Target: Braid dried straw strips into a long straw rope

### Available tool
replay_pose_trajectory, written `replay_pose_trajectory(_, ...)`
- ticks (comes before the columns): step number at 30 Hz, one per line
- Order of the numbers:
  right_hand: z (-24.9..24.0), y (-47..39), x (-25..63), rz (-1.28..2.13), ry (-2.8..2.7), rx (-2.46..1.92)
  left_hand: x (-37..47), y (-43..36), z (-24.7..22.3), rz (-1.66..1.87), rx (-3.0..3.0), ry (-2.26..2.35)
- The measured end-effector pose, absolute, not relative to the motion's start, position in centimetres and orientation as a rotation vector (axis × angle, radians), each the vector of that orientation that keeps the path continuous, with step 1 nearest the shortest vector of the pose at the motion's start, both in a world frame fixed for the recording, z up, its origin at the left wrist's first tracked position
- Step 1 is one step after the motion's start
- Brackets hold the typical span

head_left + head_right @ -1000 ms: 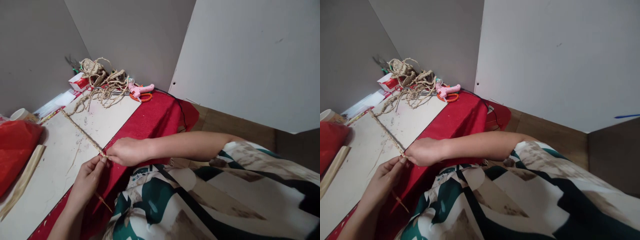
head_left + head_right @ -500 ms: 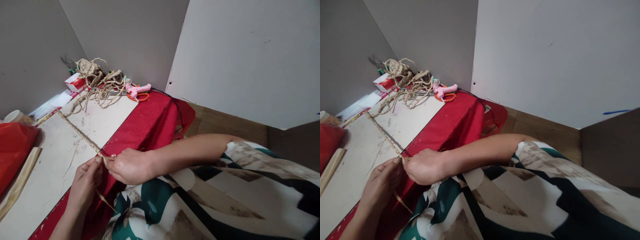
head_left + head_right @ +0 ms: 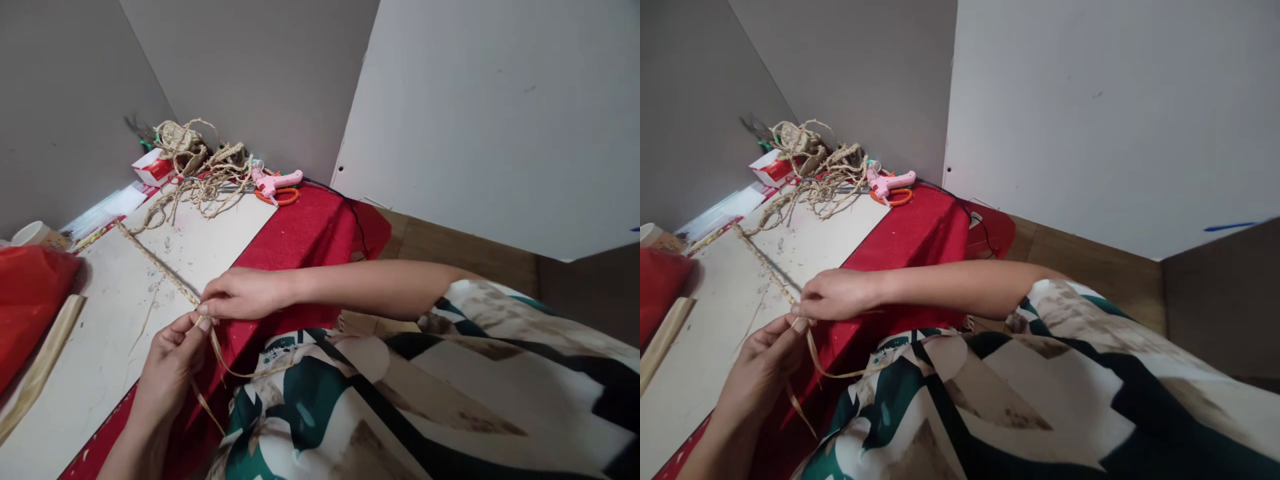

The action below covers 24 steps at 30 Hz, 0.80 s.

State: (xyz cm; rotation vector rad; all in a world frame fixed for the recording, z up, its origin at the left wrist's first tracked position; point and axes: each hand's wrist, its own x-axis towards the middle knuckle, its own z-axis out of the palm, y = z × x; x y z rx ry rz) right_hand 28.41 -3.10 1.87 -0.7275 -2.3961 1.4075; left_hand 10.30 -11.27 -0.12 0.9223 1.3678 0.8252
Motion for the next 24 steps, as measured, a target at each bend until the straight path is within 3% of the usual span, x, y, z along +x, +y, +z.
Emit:
replay_pose_trajectory(3,0.1,-2.1,27.1,1.692,-2.399,-0.713,10.1,-11.2,-0.3,0.812,0.948,1.391)
replay_pose_trajectory(11,-1.2,-0.7,26.8,1.794,-2.460,-0.608,10.0,-11.4,-0.7,0.708,1.026,1.422)
replay_pose_trajectory(19,-2.4,-2.9,26.4,1.877,-1.931,-0.809,9.6,-12.0,1.0,0.618,1.589,1.693)
replay_pose_trajectory(24,-1.8,-4.8,25.7,1.966,-1.536,-0.868,11.1,-13.0,-0.2,0.569,2.070,1.945)
